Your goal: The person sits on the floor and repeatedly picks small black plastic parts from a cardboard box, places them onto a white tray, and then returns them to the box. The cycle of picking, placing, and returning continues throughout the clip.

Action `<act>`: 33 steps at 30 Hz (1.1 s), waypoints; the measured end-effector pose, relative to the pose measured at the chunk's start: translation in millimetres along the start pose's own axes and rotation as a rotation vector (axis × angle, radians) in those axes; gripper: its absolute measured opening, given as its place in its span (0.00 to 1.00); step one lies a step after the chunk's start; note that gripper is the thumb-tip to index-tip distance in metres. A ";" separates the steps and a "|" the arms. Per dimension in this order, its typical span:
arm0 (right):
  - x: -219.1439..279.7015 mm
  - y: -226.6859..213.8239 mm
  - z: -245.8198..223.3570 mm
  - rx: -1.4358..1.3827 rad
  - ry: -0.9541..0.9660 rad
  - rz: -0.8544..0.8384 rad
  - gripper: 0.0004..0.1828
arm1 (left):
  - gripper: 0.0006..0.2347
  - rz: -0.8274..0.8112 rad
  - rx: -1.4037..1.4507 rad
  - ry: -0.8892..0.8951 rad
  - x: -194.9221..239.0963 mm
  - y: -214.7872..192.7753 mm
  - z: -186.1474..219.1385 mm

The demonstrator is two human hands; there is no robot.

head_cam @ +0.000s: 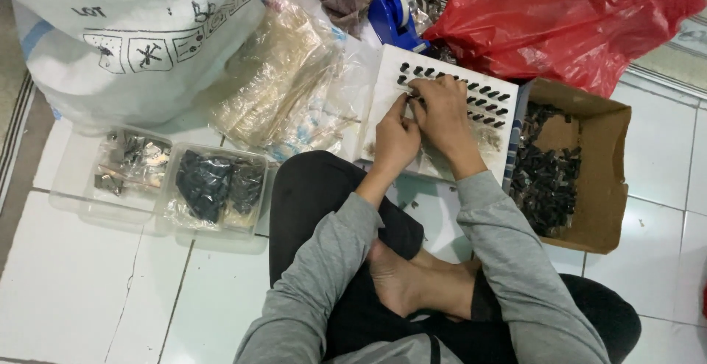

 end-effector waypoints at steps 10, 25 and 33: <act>6.1 -20.3 3.5 -0.097 0.025 0.077 0.18 | 0.23 0.030 -0.012 -0.022 6.1 0.5 -1.1; 205.2 -144.7 115.5 0.012 0.284 -0.050 0.09 | 0.11 -0.099 -0.332 0.688 80.1 89.7 16.6; 376.8 -79.7 241.6 -0.308 1.141 -0.451 0.25 | 0.05 -0.384 -0.525 0.900 113.8 234.8 42.4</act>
Point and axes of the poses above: each hand's wrist, its own x-axis away from the middle knuckle, its own y-axis out of the palm, z = x × y, the point moved 8 cm from there along -x, towards the middle knuckle, and after that the axes turned 3 degrees about -y, right-handed, at the moved point
